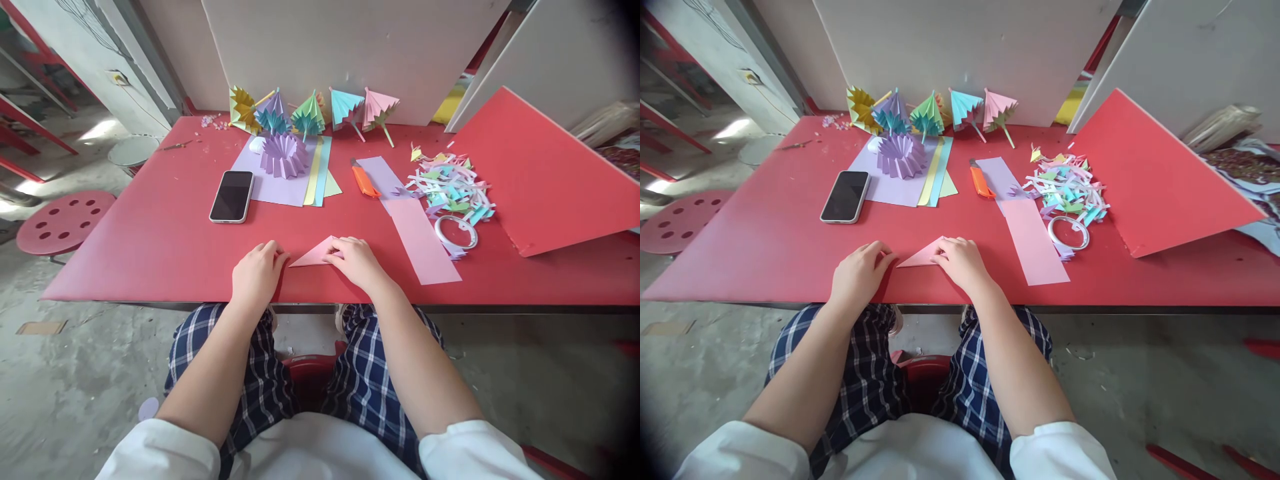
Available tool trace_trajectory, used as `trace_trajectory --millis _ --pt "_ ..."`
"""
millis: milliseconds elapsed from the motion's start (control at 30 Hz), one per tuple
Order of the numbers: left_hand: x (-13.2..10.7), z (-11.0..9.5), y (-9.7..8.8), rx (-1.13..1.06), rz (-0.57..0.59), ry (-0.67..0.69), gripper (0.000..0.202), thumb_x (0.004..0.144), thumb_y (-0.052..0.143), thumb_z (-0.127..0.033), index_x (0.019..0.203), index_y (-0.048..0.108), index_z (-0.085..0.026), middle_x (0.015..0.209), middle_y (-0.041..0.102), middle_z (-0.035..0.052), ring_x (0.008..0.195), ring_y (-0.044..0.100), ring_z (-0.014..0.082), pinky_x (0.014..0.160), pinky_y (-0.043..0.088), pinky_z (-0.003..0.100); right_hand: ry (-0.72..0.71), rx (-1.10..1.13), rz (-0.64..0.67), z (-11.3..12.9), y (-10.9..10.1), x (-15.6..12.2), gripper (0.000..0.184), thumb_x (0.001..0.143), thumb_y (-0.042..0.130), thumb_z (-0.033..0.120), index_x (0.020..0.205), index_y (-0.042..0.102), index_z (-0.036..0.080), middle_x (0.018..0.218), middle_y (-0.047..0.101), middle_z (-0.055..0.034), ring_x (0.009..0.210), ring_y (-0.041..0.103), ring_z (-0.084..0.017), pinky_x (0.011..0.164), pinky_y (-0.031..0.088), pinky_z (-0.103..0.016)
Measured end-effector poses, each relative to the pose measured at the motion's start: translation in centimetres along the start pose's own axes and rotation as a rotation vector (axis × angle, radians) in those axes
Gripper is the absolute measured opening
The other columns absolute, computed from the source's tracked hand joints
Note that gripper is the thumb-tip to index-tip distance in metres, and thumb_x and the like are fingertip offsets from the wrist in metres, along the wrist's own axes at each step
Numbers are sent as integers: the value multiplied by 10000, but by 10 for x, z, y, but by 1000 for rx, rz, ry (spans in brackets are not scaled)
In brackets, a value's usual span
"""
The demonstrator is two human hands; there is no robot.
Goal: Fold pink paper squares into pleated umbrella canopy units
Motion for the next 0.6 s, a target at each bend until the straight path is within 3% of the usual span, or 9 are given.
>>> trace_trajectory --millis 233,600 --pt "-11 -3 7 -37 -31 38 247 862 383 -391 747 534 -233 805 605 14 737 543 163 532 301 238 -6 -7 -16 -4 3 2 123 773 575 240 660 534 216 705 617 16 707 518 -161 676 342 -284" --pt "-6 2 9 -85 -23 30 231 823 456 -413 701 525 -229 750 602 -29 667 517 131 522 297 225 -14 9 -40 -4 3 1 119 766 583 232 656 545 210 707 618 14 688 517 -147 655 345 -270"
Point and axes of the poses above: each hand's wrist, its own x-axis towards the middle knuckle, its own y-axis out of the palm, z = x × y, the point moved 2 cm from there along x, towards the middle knuckle
